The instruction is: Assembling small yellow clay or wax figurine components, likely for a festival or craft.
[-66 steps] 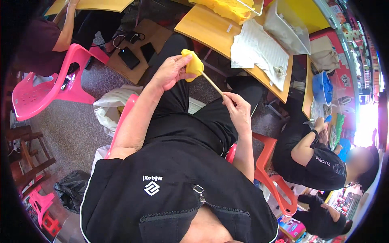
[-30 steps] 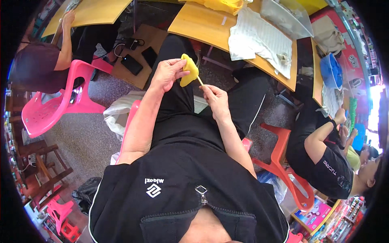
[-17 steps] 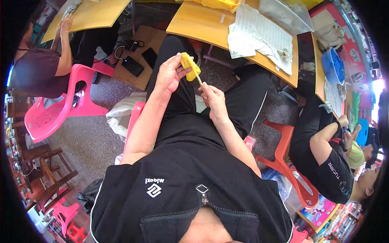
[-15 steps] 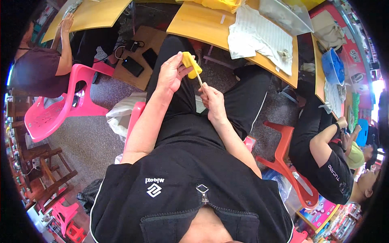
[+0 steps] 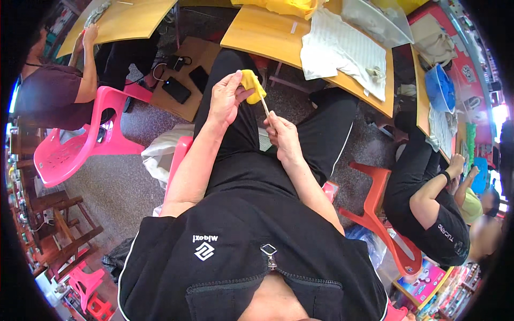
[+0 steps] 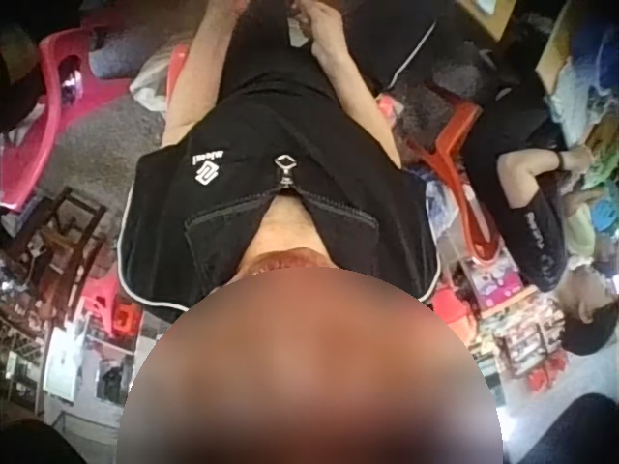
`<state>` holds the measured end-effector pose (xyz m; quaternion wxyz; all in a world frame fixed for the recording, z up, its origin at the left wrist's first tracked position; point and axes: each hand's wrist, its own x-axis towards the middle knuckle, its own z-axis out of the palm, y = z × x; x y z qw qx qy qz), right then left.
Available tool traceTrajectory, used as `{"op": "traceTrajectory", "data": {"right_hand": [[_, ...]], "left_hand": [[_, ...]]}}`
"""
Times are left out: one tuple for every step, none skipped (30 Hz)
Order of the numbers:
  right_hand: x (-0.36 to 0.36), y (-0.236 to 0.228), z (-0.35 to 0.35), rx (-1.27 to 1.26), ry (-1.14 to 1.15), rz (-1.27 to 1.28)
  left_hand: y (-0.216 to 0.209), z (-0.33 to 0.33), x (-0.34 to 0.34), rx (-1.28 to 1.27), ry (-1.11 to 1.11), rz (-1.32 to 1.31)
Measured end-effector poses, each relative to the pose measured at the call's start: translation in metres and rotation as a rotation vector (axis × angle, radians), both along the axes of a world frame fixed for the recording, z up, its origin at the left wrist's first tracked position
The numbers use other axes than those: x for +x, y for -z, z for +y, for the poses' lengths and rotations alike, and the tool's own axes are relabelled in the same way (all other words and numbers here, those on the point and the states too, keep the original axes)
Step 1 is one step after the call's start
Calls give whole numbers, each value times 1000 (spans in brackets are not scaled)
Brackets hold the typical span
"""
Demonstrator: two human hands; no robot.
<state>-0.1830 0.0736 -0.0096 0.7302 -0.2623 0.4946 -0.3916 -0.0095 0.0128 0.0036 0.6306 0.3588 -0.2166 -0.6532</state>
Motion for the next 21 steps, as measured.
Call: {"op": "traceTrajectory", "data": {"right_hand": [[-2, -1, -1, -7, -14, -5], [-3, -1, -2, -6, -18, -4], [-4, -2, -4, -36, -37, 50], [-4, -3, -5, -65, -57, 105], [-5, -4, -4, -84, -71, 140], [-5, -4, -4, -84, -75, 140], [-5, -4, -5, -92, -87, 145], [-6, -4, -5, -100, -99, 150], [-7, -4, -6, -101, -103, 150], [-7, -3, -6, -115, -102, 176], [-7, -3, -6, -130, -101, 202], [-7, -3, -5, -129, -103, 203], [-6, -4, -4, -136, -99, 216], [-5, -4, -4, -143, -95, 230], [-5, -4, -3, -144, -96, 230], [-5, -4, -3, -141, -98, 227], [-4, -4, -2, -140, -99, 224], [-5, -4, -2, -142, -101, 226], [-5, -2, -3, -159, -117, 220], [-6, -2, -3, -176, -133, 213], [-7, -2, -4, -178, -135, 213]], "left_hand": [[1, 0, 0, -11, 3, 29], [1, 1, 1, -10, -1, 30], [-1, 2, 2, 6, 20, -50], [-3, 3, 3, 22, 41, -130], [-3, 5, 3, 24, 39, -129], [-3, 5, 3, 42, 48, -163], [-4, 5, 3, 60, 57, -196], [-4, 6, 4, 60, 53, -196], [-4, 5, 5, 68, 77, -222], [-4, 5, 6, 76, 102, -248], [-4, 5, 8, 76, 99, -247], [-4, 6, 9, 101, 141, -242], [-4, 6, 10, 125, 183, -237], [-4, 7, 10, 125, 182, -236], [-5, 8, 12, 135, 198, -224], [-5, 9, 13, 144, 215, -211], [-5, 9, 15, 143, 213, -211], [-6, 10, 16, 143, 215, -211], [-6, 10, 17, 143, 218, -211], [-4, 10, 18, 140, 216, -210], [-3, 11, 19, 147, 205, -223]]}}
